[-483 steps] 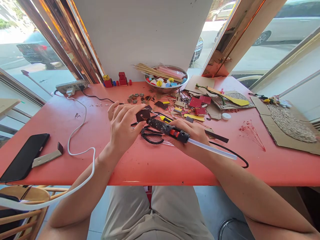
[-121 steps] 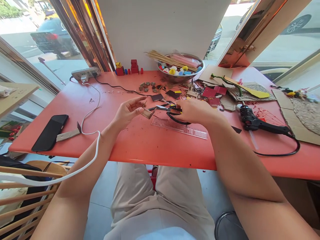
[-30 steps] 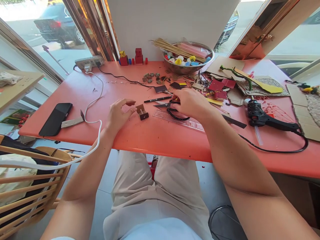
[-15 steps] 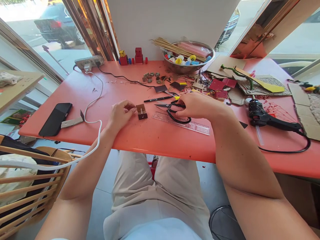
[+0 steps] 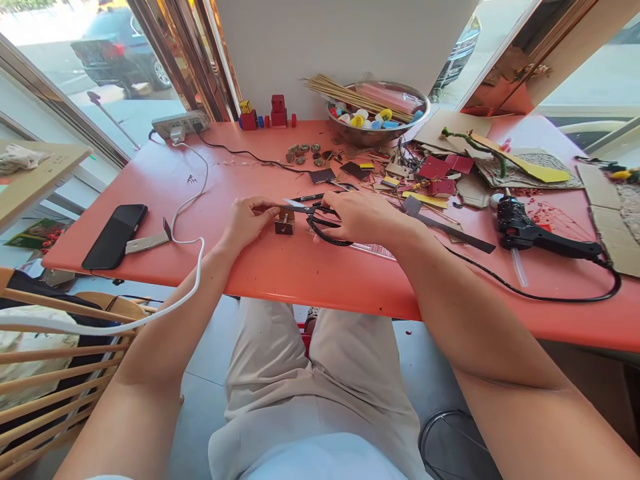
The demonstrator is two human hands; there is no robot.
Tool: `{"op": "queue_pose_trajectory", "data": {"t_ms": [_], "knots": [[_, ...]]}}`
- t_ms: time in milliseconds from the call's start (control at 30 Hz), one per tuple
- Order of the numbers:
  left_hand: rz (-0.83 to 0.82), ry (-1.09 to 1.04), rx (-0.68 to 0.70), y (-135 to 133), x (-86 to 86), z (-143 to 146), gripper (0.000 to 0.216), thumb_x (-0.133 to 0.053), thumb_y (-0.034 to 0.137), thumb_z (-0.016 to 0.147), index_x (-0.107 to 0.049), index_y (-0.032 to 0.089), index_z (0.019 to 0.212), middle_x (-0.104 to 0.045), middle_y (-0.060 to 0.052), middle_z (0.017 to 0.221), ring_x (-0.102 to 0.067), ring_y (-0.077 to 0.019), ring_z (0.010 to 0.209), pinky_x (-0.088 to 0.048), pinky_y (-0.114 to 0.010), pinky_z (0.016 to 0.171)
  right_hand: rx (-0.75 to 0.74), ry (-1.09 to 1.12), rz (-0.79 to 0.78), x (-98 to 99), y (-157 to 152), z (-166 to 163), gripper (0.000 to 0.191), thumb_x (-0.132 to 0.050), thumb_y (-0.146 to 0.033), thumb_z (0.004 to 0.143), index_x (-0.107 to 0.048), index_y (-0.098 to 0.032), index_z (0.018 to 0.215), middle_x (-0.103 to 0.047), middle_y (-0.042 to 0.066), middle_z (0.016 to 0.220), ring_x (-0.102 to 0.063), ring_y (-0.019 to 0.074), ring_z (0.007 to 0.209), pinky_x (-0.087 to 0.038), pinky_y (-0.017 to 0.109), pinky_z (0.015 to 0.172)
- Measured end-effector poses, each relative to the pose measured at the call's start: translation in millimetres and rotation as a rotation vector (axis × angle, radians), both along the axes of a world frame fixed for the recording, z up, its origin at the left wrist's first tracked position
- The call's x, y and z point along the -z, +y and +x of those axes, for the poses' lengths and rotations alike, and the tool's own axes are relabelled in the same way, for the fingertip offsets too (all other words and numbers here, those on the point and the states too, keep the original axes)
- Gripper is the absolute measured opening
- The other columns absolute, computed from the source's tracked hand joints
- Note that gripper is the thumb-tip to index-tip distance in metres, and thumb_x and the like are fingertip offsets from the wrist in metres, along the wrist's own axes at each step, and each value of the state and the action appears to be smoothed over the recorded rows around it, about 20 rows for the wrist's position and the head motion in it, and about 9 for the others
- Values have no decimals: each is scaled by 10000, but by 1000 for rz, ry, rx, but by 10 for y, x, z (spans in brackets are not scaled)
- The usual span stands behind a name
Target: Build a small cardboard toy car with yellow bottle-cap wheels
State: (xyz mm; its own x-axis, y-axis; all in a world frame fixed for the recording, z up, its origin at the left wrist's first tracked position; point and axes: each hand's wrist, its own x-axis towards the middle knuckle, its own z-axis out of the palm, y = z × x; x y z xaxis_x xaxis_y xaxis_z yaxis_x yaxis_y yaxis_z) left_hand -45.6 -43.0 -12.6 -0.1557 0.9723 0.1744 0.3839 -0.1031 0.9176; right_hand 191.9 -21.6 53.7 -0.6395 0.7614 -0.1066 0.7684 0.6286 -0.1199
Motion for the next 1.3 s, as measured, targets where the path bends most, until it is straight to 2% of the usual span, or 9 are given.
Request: {"op": "queue_pose_trajectory", "data": {"t_ms": [100,233,467,633,800,933,1100,1300], "knots": [[13,-57,3,-5,-20,-1,103,-789,289,661,-780,197,705,-795,-33,728,-743,-218,742,-592,-306,718,-14,-38,-5,-1,3,-1,465,-594,-542,965,-654,-180,1251,-779,175,1132,-710,324,1019,-397,315,701],[33,-228,39,-52,-42,3,202,-854,352,619,-770,191,707,-802,-40,747,-751,-216,749,-613,-332,767,-33,7,-31,-2,1,-8,390,-562,-457,989,-646,-206,1275,-779,143,1143,-709,290,994,-400,304,695],[-31,-451,71,-140,-150,29,452,-988,498,496,-748,177,707,-763,-49,667,-699,-188,598,-578,-300,563,-43,86,-61,5,-21,-27,280,-490,-385,1036,-637,-191,1174,-769,151,1111,-698,269,954,-375,295,691],[-7,-507,98,-176,-208,87,519,-1015,535,442,-748,168,693,-757,-54,643,-673,-180,533,-549,-296,500,-103,167,-121,4,-11,2,247,-545,-378,1002,-622,-189,1142,-773,128,1046,-673,234,860,-371,278,685],[-3,-527,101,-182,-190,70,494,-1022,520,450,-773,183,711,-761,-62,655,-657,-173,520,-544,-300,489,-120,215,-204,-20,0,15,202,-563,-315,967,-611,-196,1123,-788,103,1006,-647,215,800,-383,276,696],[6,-495,104,-184,-174,56,462,-1002,508,501,-778,179,735,-762,-71,671,-680,-195,545,-553,-318,494,-123,235,-220,-29,-11,5,173,-577,-279,942,-608,-209,1097,-794,89,983,-644,216,795,-378,276,696],[46,-495,125,-191,-179,87,445,-977,514,547,-774,168,740,-736,-68,644,-684,-208,556,-545,-322,483,-122,239,-238,-39,-30,-11,145,-584,-270,937,-586,-210,1068,-797,102,1056,-644,209,799,-374,274,692],[69,-508,115,-202,-204,111,449,-986,490,525,-754,158,719,-723,-58,628,-655,-185,530,-509,-296,456,-115,229,-199,-46,-41,-14,161,-574,-316,951,-593,-205,1066,-790,108,1045,-655,222,823,-372,278,688]]}}
